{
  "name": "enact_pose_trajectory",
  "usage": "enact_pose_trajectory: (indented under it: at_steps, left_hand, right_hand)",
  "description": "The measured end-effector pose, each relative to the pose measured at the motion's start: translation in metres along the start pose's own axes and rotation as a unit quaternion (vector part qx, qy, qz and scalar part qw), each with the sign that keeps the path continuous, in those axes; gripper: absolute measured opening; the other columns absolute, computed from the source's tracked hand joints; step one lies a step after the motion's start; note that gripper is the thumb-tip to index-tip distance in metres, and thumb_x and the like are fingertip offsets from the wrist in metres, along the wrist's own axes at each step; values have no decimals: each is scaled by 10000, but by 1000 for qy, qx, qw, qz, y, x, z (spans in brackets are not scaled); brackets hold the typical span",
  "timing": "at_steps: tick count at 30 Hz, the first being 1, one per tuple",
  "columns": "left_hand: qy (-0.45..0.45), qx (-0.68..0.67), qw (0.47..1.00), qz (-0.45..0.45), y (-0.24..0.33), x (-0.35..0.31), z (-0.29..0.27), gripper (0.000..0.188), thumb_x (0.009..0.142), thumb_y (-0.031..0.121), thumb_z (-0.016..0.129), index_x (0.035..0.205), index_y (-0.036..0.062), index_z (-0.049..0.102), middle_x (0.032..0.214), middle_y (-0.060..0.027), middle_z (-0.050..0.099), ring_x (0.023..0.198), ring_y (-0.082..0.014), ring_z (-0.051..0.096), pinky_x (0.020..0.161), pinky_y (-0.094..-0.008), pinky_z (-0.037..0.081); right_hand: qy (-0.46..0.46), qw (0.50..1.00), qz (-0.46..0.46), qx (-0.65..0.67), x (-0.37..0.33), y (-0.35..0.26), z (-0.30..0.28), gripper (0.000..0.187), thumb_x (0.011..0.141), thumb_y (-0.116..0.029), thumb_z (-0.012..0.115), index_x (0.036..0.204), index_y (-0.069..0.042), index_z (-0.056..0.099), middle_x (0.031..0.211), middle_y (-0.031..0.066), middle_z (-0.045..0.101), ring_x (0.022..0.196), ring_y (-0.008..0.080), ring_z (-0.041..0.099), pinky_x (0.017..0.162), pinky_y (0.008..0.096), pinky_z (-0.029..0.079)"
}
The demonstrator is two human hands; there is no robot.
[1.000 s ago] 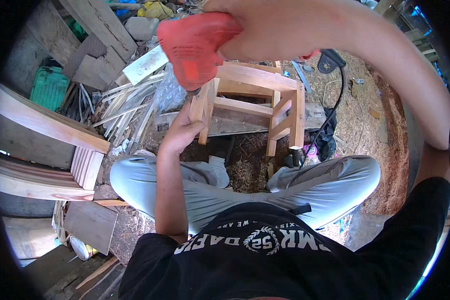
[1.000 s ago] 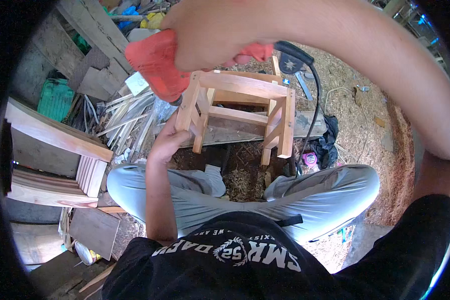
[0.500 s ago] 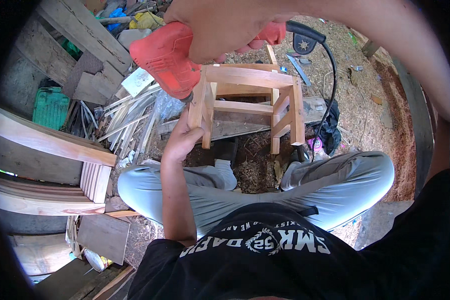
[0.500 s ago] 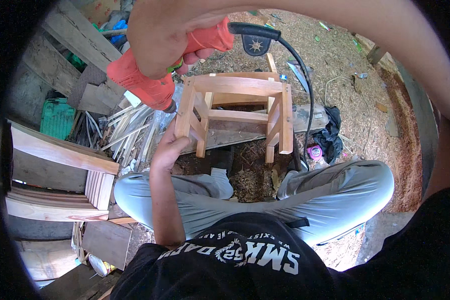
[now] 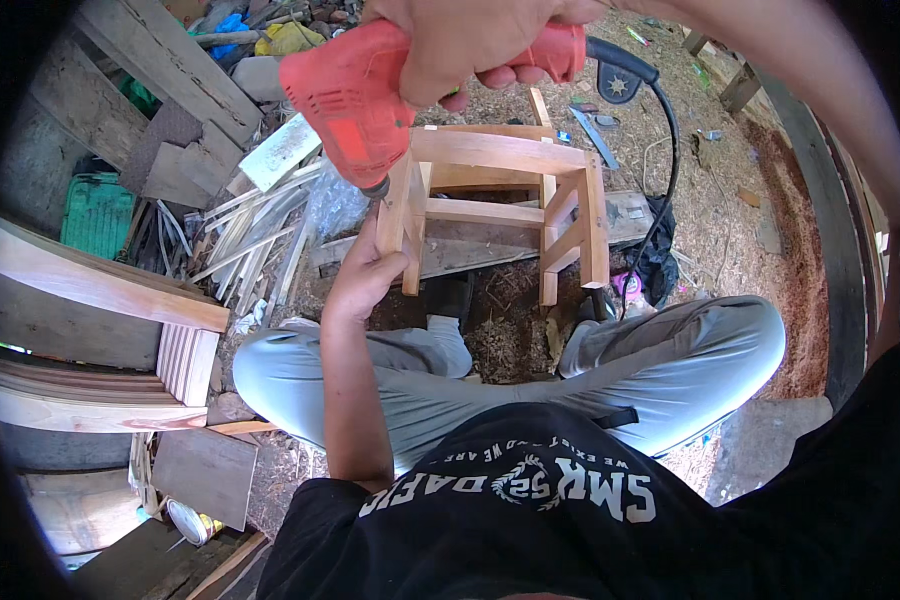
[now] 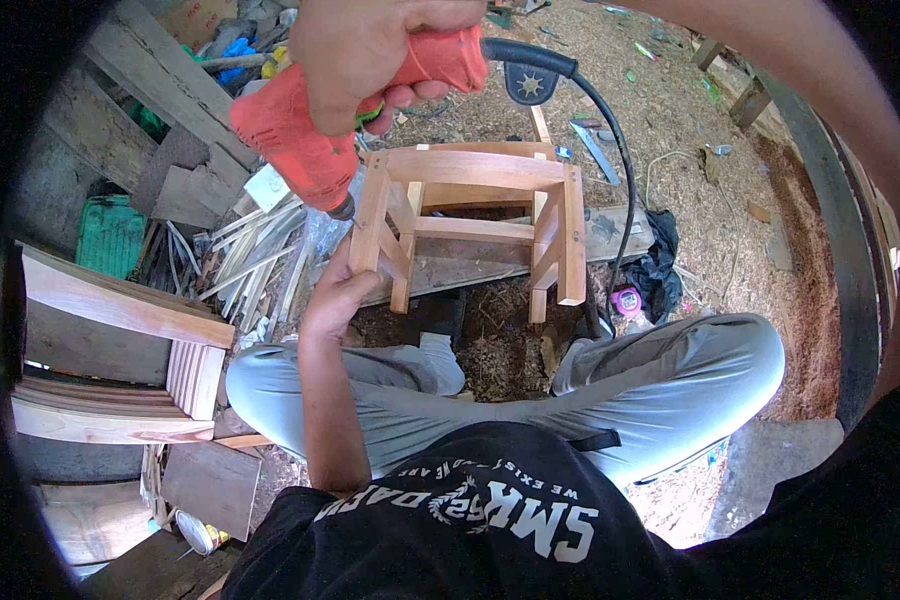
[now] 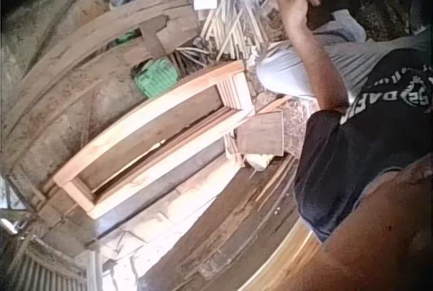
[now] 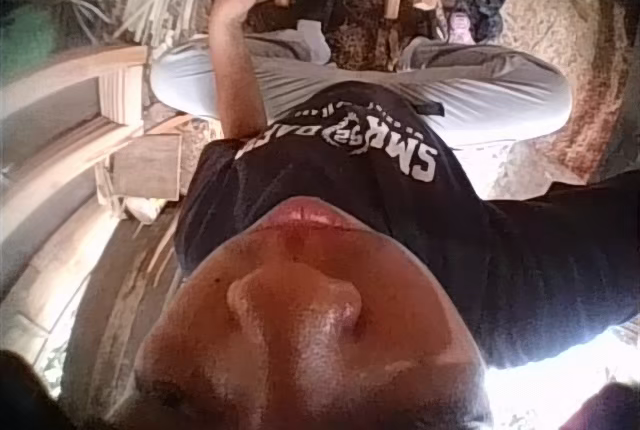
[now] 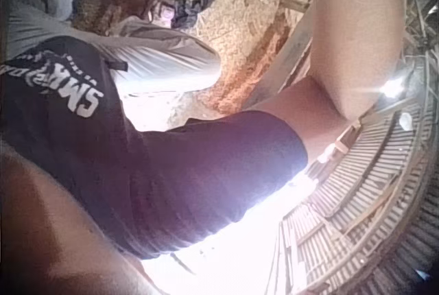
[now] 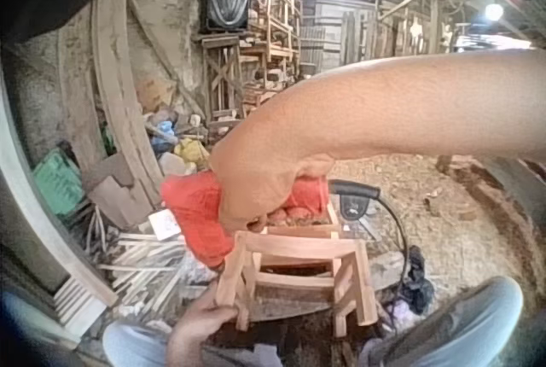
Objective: Assembling a small wooden stool using a hammer, nails, and a power drill.
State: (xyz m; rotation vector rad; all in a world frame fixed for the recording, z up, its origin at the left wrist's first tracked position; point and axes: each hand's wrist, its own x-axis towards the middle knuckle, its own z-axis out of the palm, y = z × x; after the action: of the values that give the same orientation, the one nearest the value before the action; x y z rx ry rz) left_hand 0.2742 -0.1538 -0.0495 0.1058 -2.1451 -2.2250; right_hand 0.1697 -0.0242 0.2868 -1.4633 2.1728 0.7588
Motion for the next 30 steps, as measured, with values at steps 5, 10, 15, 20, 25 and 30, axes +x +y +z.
enact_pose_trajectory:
  at_steps: [5, 10, 15, 20, 25, 30]
  left_hand:
    - [-4, -10, 1000, 3, -5, 2, -2, 963, 807, -39, 583, 1675, -14, 166, 1616, -124, 402, 1469, -199, 406, 1211, -321, 299]
    - [15, -27, 999, -13, 1, 0, 2, 972, 823, -37, 587, 1677, -27, 122, 1632, -139, 382, 1476, -201, 412, 1212, -319, 310]
    - [19, -38, 999, -4, -8, 2, 1, 960, 828, -42, 583, 1675, -26, 131, 1612, -138, 407, 1452, -196, 440, 1199, -315, 325]
    - [17, -37, 999, -22, -9, 1, -2, 914, 827, -43, 585, 1660, -23, 210, 1559, -119, 469, 1425, -192, 464, 1188, -317, 339]
    - [15, -32, 999, -15, -13, 3, -3, 879, 820, -39, 594, 1641, -9, 281, 1537, -104, 494, 1417, -189, 468, 1196, -321, 325]
    - [12, -29, 999, -13, -7, 2, 0, 879, 827, -28, 592, 1646, -5, 273, 1545, -106, 488, 1428, -188, 458, 1208, -328, 310]
  right_hand:
    - [22, 994, 44, 101, -2, -2, -1, 178, 906, -136, 639, 910, 28, 707, 814, 132, 683, 690, 253, 641, 586, 401, 505]
    - [42, 974, 86, 205, -5, 5, 4, 179, 909, -138, 641, 891, 28, 705, 800, 124, 675, 673, 246, 632, 569, 396, 499]
    - [58, 950, 118, 283, -12, 14, 7, 182, 911, -139, 642, 876, 28, 703, 789, 119, 669, 658, 240, 626, 555, 391, 494]
    - [70, 962, 121, 235, -18, 1, 5, 196, 918, -152, 655, 828, 17, 698, 724, 106, 642, 621, 228, 611, 544, 382, 495]
    - [66, 972, 26, 225, -29, 17, 5, 241, 907, -203, 666, 880, 27, 732, 779, 122, 699, 665, 242, 654, 600, 393, 529]
    - [81, 976, 25, 203, -29, 25, 9, 291, 893, -254, 674, 916, 25, 756, 834, 134, 742, 729, 254, 696, 665, 400, 555]
